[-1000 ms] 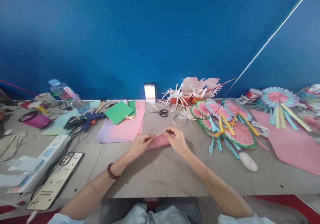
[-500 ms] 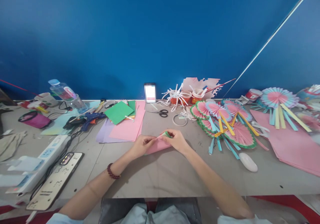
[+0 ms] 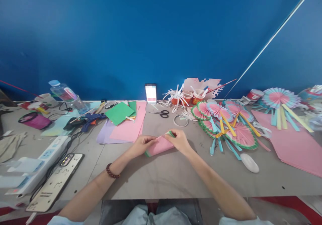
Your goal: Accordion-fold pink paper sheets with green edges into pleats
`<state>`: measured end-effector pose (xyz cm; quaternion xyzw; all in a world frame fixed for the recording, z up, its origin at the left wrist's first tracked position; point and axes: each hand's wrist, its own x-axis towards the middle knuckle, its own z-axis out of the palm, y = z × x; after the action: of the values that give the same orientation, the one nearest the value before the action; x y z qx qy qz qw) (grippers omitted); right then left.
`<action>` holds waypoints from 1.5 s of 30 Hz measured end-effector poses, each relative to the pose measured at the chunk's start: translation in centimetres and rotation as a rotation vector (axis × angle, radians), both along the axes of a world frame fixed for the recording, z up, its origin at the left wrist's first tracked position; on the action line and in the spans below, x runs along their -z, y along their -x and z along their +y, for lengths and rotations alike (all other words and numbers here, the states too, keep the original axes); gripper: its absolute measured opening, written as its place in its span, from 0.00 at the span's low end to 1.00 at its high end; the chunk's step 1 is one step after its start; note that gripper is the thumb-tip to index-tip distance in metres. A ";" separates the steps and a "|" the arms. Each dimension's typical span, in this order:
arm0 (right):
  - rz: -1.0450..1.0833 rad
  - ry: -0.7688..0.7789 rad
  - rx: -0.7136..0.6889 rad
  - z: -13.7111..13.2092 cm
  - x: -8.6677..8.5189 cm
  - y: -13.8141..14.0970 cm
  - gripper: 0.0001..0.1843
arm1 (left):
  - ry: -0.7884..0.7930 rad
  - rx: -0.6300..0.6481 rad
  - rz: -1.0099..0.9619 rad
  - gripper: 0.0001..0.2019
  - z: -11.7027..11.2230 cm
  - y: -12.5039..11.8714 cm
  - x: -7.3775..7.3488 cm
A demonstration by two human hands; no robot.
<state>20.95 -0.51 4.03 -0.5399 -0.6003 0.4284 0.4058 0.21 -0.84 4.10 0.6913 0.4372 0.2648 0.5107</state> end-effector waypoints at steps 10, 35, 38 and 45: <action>0.037 0.040 -0.036 0.0 -0.2 0.1 0.17 | -0.017 -0.063 -0.022 0.23 0.0 -0.4 0.6; 0.067 0.032 -0.089 -0.3 -0.4 0.4 0.13 | -0.045 -0.022 -0.001 0.20 -0.5 -0.8 0.6; 0.074 0.041 -0.095 -0.3 0.0 0.4 0.13 | -0.050 -0.047 -0.017 0.20 -0.6 -0.8 0.5; 0.045 0.086 -0.122 -0.4 0.2 0.5 0.14 | -0.057 -0.062 -0.013 0.23 -0.4 -0.7 0.7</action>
<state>20.48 -0.91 3.85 -0.5096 -0.6038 0.4896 0.3688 0.93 -1.25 3.44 0.6898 0.4474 0.2974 0.4853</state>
